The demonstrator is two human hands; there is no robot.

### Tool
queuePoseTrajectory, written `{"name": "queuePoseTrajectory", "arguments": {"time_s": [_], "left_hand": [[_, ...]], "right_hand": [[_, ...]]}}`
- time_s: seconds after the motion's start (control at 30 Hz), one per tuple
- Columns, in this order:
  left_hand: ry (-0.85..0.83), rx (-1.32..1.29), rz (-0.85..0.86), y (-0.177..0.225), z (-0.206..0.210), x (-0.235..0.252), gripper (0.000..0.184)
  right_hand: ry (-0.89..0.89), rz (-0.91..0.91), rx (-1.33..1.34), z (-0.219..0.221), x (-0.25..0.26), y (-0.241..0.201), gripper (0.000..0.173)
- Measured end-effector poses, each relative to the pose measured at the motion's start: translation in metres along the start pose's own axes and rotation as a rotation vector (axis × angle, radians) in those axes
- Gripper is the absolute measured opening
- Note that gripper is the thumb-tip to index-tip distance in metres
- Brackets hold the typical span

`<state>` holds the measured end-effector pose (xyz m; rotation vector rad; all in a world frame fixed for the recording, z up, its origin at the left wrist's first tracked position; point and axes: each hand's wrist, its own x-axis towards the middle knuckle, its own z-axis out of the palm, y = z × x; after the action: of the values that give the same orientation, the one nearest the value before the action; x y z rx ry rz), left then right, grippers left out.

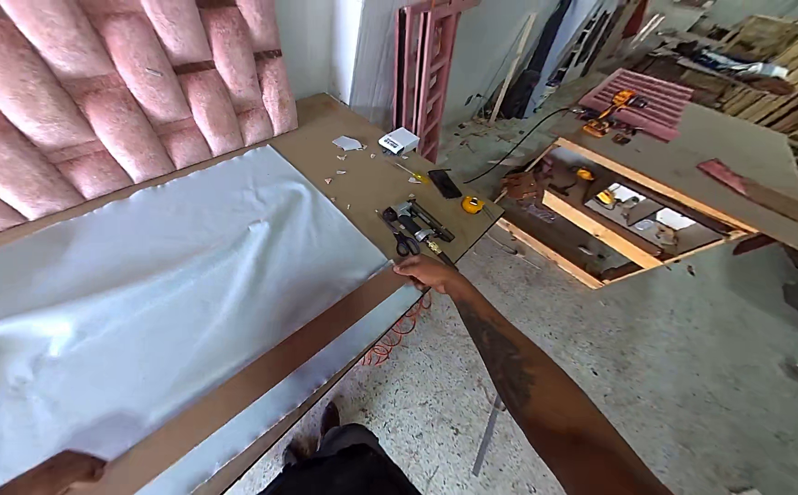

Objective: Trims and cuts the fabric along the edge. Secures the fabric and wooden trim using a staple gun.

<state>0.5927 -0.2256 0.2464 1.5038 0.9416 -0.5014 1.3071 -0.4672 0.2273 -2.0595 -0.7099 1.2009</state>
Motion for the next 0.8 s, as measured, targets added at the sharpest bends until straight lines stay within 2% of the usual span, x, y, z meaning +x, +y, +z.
{"name": "queuePoseTrajectory", "arguments": {"time_s": [0.17,0.23,0.3,0.37,0.57,0.8], "left_hand": [[0.123,0.066,0.098,-0.022,-0.024,0.002,0.039],[0.210,0.216,0.177,-0.020,-0.017,0.006,0.058],[0.315,0.387,0.184,-0.014,0.000,0.007,0.078],[0.401,0.446,0.235,-0.020,0.019,0.015,0.084],[0.517,0.533,0.354,-0.040,0.062,0.034,0.077],[0.599,0.479,0.308,-0.032,0.099,0.040,0.073]], "right_hand": [[0.026,0.034,-0.032,0.020,-0.010,0.006,0.034],[0.059,0.048,-0.028,0.022,-0.017,0.007,0.033],[0.113,0.069,-0.051,0.027,-0.026,0.007,0.032],[0.150,0.102,-0.063,0.026,-0.029,0.011,0.032],[0.120,0.139,-0.133,0.015,-0.017,0.032,0.034],[0.049,0.148,-0.221,0.004,0.022,0.037,0.036]]}}
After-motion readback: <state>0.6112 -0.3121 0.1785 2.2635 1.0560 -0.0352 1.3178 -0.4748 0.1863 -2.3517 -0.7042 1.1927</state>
